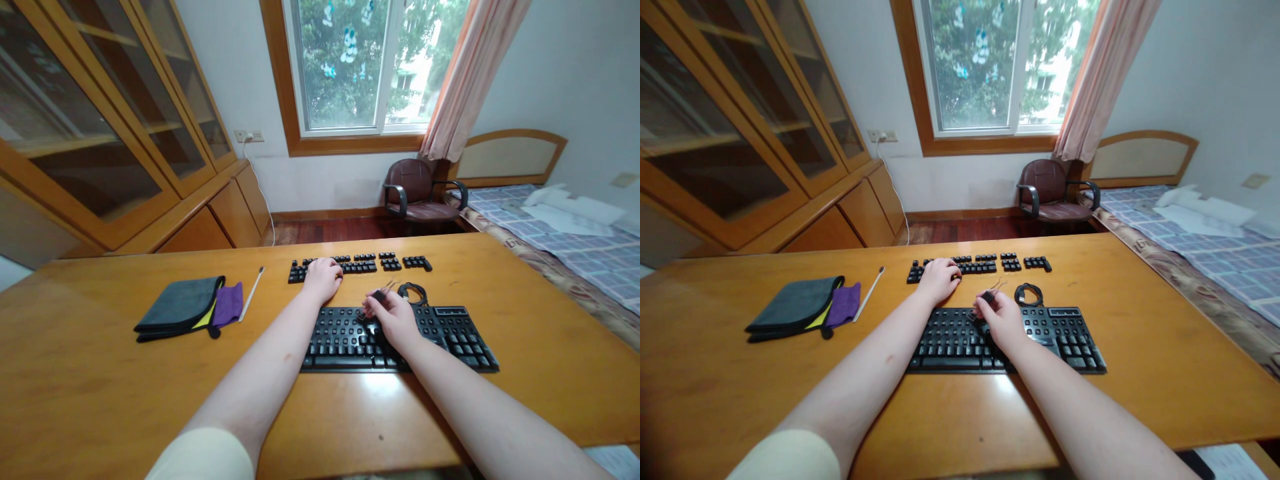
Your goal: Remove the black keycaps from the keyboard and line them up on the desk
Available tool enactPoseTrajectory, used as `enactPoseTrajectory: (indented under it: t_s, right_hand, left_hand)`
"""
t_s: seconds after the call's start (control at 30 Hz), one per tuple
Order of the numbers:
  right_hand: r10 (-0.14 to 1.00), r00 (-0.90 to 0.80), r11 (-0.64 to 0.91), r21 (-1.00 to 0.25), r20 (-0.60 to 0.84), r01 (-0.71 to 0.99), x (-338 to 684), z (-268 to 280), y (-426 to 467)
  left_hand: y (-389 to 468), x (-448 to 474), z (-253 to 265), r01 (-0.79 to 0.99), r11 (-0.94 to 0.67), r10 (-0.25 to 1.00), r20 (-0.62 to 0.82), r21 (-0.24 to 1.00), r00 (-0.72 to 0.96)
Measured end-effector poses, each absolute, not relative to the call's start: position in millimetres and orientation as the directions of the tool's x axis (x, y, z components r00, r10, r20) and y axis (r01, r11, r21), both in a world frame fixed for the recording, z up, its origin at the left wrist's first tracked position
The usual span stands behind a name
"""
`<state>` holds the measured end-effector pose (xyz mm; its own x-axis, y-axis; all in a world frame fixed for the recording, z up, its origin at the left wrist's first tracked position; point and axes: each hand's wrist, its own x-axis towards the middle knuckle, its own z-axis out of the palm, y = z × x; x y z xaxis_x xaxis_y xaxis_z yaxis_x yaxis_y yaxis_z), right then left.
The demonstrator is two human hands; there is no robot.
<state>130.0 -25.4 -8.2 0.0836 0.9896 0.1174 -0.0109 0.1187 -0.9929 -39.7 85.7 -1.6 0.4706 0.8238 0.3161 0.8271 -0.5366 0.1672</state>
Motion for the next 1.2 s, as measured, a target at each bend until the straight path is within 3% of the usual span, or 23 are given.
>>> enactPoseTrajectory:
  t_s: [0.87,1.07,1.2]
  right_hand:
    - [0.988,0.087,0.124,-0.992,0.124,0.012,130.7,-9.5,-26.1]
    - [0.98,-0.055,0.2,-0.934,0.192,0.297,137.6,3.3,-29.4]
    - [0.942,-0.252,0.319,-0.822,0.221,0.471,143.8,19.1,-32.8]
  left_hand:
    - [84.6,-39.2,2.6,0.872,-0.464,0.863,0.303,0.155,0.405]
    - [62.1,-38.4,31.0,0.885,-0.431,0.88,0.297,0.175,0.369]
    - [13.8,-35.3,29.5,0.758,-0.615,0.787,0.125,0.216,0.604]
